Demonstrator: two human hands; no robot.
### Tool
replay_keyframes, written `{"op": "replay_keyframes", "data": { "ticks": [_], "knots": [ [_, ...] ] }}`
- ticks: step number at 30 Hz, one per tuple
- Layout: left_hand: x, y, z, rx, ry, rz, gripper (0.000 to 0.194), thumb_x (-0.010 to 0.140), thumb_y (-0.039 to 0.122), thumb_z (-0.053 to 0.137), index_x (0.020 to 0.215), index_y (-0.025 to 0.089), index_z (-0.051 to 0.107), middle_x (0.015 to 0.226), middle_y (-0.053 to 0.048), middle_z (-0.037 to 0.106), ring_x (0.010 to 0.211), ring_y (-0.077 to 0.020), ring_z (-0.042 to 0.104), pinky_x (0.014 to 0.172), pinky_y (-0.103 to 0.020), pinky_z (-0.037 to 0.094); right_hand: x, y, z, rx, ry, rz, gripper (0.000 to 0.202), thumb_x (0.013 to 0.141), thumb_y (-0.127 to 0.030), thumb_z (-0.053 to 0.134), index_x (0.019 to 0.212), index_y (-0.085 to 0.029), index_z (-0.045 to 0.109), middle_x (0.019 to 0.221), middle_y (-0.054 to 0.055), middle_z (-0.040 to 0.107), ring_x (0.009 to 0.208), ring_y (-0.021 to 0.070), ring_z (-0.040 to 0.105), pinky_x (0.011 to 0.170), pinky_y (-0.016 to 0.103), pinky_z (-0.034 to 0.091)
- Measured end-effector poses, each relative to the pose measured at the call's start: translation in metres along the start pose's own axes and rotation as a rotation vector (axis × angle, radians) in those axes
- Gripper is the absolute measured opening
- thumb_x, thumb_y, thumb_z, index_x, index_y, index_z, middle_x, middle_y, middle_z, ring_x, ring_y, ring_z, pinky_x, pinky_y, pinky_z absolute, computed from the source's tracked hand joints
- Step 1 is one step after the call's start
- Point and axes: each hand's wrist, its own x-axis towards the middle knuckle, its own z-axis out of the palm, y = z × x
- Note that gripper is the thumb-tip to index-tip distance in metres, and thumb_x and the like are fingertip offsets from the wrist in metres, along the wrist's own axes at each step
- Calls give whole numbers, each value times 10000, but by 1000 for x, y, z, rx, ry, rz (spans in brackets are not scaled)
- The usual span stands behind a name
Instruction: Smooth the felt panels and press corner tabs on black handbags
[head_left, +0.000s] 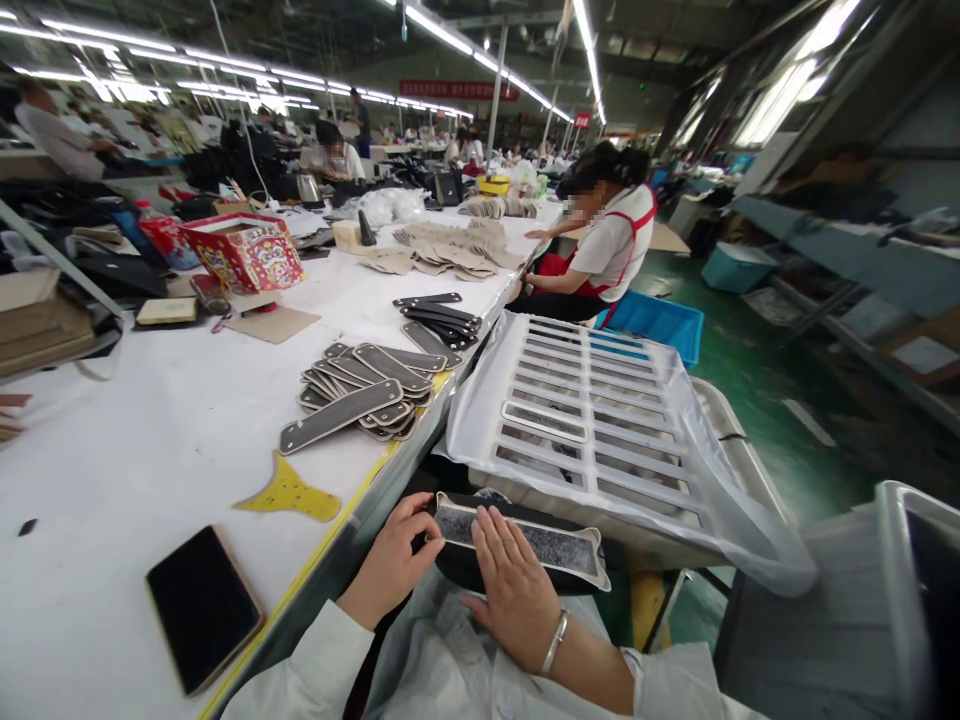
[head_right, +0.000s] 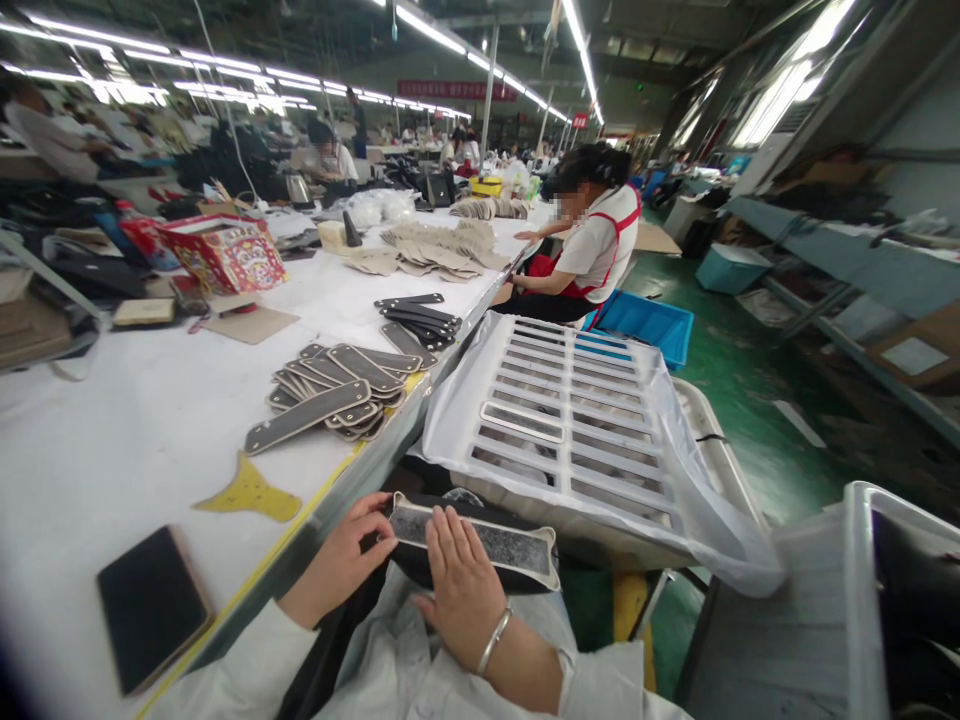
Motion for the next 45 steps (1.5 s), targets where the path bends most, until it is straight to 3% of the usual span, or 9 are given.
{"op": "replay_keyframes", "data": {
  "ticks": [2,6,10,14,19,25,31,38,45],
  "knots": [
    [-7,-6,-1,-68,4,12,79,817,206,541,873,207,596,1295,-87,470,1234,-243,433,1040,-444,359,-17,11,-5,-13,14,16,807,788,-586,560,1344,-22,407,1435,210,355,1352,312,257,1087,430,239],
    [-12,-21,0,-158,-29,-44,690,774,214,604,1383,259,282,1425,-102,376,1251,-232,433,981,-408,433,-34,26,-11,-41,33,47,751,799,-527,578,1329,-19,421,1421,211,377,1343,317,279,1081,438,262],
    [4,-25,0,-47,-142,-33,943,621,198,739,1412,223,226,1394,-120,432,1259,-255,434,1067,-434,340,-11,37,-13,8,-54,97,738,792,-464,615,1331,-2,411,1416,228,375,1325,331,311,1072,455,287],
    [19,-23,2,13,-164,9,834,507,196,789,1253,230,418,1206,-74,580,1094,-270,562,966,-432,438,35,41,-14,211,-305,88,820,727,-563,652,1301,-17,440,1321,230,487,1224,313,451,1037,446,342],
    [17,-37,11,20,-84,28,734,583,136,692,1248,197,388,1226,-119,562,1099,-274,558,960,-442,440,75,30,-20,288,-440,92,809,611,-563,736,1201,-60,505,1120,189,612,1033,299,579,881,391,455],
    [16,-56,24,22,-26,34,712,641,83,607,1289,199,337,1290,-140,515,1151,-278,532,982,-469,428,80,13,-16,219,-395,181,659,579,-478,723,1078,-85,548,956,144,633,885,290,601,817,378,461],
    [10,-46,26,139,-10,-2,728,639,119,672,1295,190,363,1215,-123,581,1091,-267,577,945,-408,476,71,4,-7,226,-266,199,641,602,-405,686,1116,-49,545,985,172,626,925,309,581,863,412,435],
    [-25,-38,-19,465,63,-116,436,774,302,629,1185,185,544,1192,-97,608,1119,-242,552,993,-360,427,62,15,-6,296,-288,177,783,634,-432,688,1274,-26,492,1242,233,548,1132,348,518,977,468,386],
    [-23,-76,-63,785,253,-355,748,746,405,635,1366,79,374,1456,-214,327,1343,-377,272,1061,-600,228,59,10,-14,205,-316,159,827,620,-377,718,1323,-23,461,1331,246,474,1224,367,442,1053,507,305]
  ]
}}
